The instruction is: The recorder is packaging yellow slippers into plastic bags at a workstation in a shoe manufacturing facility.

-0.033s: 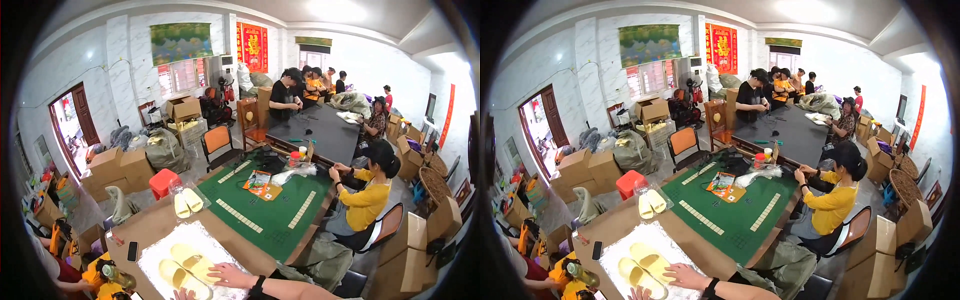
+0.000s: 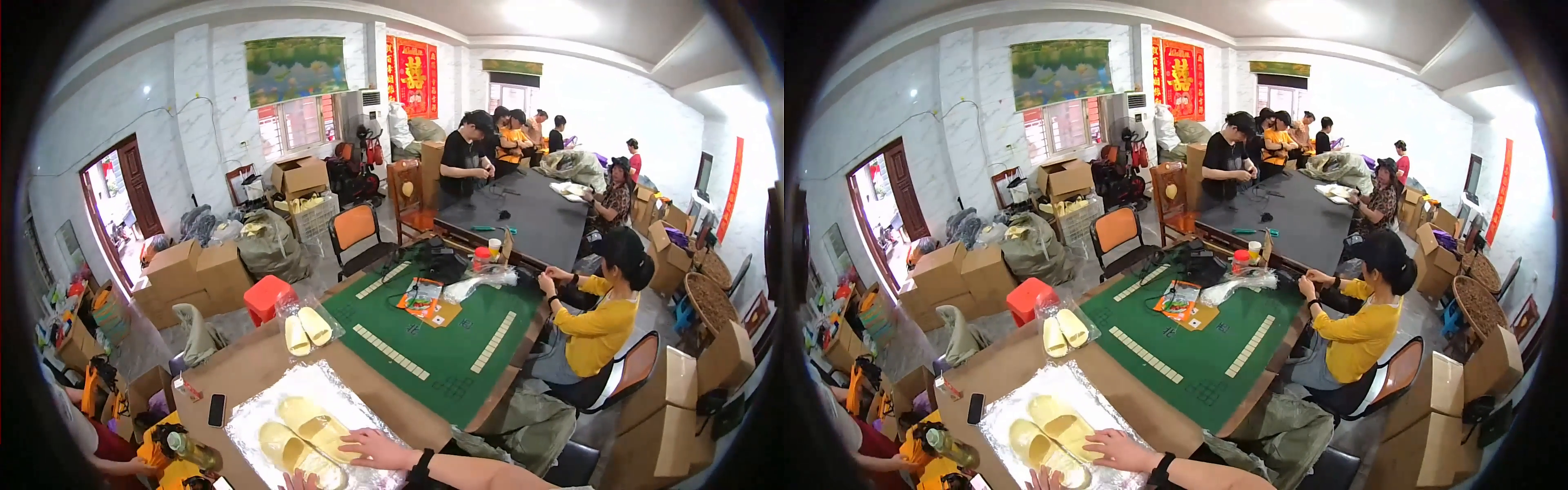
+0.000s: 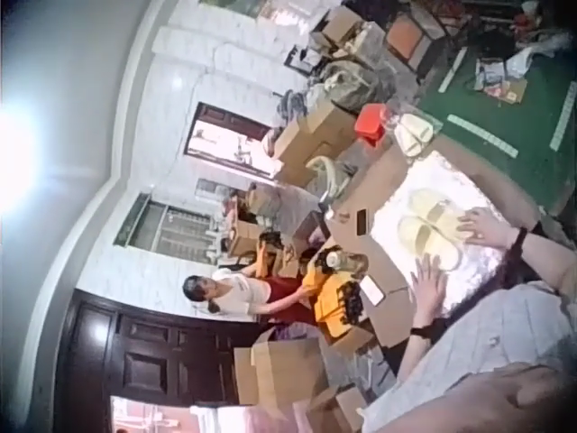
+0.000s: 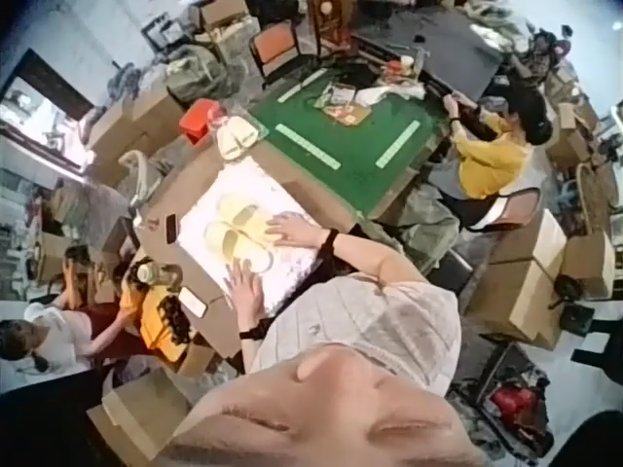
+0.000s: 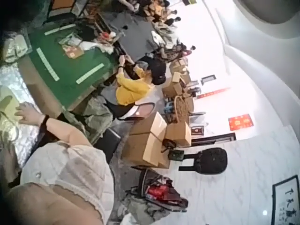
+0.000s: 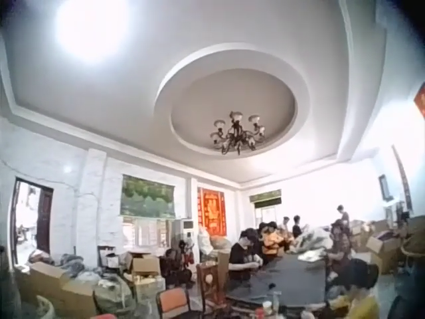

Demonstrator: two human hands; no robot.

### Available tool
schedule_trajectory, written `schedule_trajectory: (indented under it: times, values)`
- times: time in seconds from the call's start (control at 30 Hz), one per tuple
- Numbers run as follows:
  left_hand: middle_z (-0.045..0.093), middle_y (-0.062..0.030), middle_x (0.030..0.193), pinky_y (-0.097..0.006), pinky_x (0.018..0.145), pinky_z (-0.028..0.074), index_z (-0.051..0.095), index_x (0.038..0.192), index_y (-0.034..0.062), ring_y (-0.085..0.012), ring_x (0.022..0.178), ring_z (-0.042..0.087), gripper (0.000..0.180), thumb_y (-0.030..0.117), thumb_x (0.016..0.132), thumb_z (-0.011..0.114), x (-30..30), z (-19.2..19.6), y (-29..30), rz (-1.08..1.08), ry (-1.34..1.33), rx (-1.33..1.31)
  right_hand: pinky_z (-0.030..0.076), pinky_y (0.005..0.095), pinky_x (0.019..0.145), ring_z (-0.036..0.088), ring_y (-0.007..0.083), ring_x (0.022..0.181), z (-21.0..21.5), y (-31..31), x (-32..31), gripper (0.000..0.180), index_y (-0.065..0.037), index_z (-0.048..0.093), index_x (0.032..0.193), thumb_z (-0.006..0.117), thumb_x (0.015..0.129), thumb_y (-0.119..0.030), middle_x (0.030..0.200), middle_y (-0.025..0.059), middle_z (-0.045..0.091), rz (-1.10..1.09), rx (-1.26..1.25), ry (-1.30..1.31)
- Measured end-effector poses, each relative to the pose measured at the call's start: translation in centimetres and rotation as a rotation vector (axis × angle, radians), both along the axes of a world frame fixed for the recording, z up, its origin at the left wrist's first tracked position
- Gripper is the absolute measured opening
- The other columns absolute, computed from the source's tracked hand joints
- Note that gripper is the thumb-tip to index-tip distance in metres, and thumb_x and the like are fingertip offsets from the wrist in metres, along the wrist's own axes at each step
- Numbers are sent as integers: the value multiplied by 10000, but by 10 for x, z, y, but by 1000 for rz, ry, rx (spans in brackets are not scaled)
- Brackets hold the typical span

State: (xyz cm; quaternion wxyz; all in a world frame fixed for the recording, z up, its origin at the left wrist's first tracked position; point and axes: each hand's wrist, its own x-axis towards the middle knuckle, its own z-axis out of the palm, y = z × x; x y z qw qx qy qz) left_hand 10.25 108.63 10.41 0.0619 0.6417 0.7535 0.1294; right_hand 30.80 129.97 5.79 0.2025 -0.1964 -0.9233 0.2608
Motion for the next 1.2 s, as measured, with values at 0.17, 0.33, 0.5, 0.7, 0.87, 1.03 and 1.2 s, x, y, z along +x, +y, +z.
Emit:
schedule_trajectory:
  times: [0.17, 0.33, 0.5, 0.7, 0.87, 1.03, 1.2]
  values:
    - [281, -149, 1619, -642, 1172, 154, 453, 1478, 135, -445, 1490, 190, 545, 328, 976, 538, -9, -23, -1, -13, -46, 27, 310, 433, 1133, 398, 305, 1359, -9, 0, 0, 468, -177, 573, 1394, 610, 975, -380, 1483, 47, 485, 12, -8, 43]
    - [282, -144, 1621, -631, 1178, 142, 449, 1487, 148, -429, 1499, 179, 542, 346, 987, 522, -9, -25, -3, -8, -68, 41, 329, 437, 1123, 399, 302, 1363, -12, -2, 0, 455, -167, 578, 1380, 615, 975, -370, 1493, 44, 481, 0, 28, 89]
    - [284, -145, 1620, -625, 1183, 133, 450, 1488, 153, -422, 1503, 172, 535, 335, 988, 514, -8, -23, -1, 11, -98, 21, 339, 440, 1112, 402, 300, 1364, -12, -2, 1, 467, -173, 582, 1380, 633, 962, -373, 1492, 30, 485, -5, 20, 74]
    - [275, -144, 1623, -624, 1187, 126, 444, 1493, 156, -424, 1506, 156, 538, 322, 986, 509, -4, -15, 0, 18, -116, 9, 350, 447, 1097, 412, 281, 1360, -6, -5, 1, 460, -191, 593, 1372, 642, 954, -377, 1463, 28, 510, -37, 7, 74]
    - [275, -146, 1623, -622, 1187, 133, 449, 1489, 152, -423, 1507, 157, 537, 316, 983, 514, -9, -22, 0, 13, -89, 13, 342, 448, 1103, 413, 285, 1359, -6, -4, 0, 457, -188, 594, 1371, 634, 960, -386, 1462, 36, 510, -28, 13, 85]
    - [275, -144, 1623, -638, 1179, 135, 464, 1476, 140, -425, 1507, 156, 529, 319, 981, 517, -6, -17, -1, 18, -96, 20, 341, 439, 1104, 414, 286, 1358, -3, -5, 1, 441, -180, 605, 1353, 627, 963, -384, 1457, 39, 515, -28, -9, 104]
    - [275, -141, 1624, -638, 1179, 132, 460, 1477, 142, -421, 1508, 153, 536, 320, 977, 530, -6, -23, -1, 12, -106, 26, 346, 440, 1099, 420, 287, 1351, -8, -5, 2, 438, -178, 610, 1344, 632, 958, -384, 1451, 40, 520, -37, -5, 125]
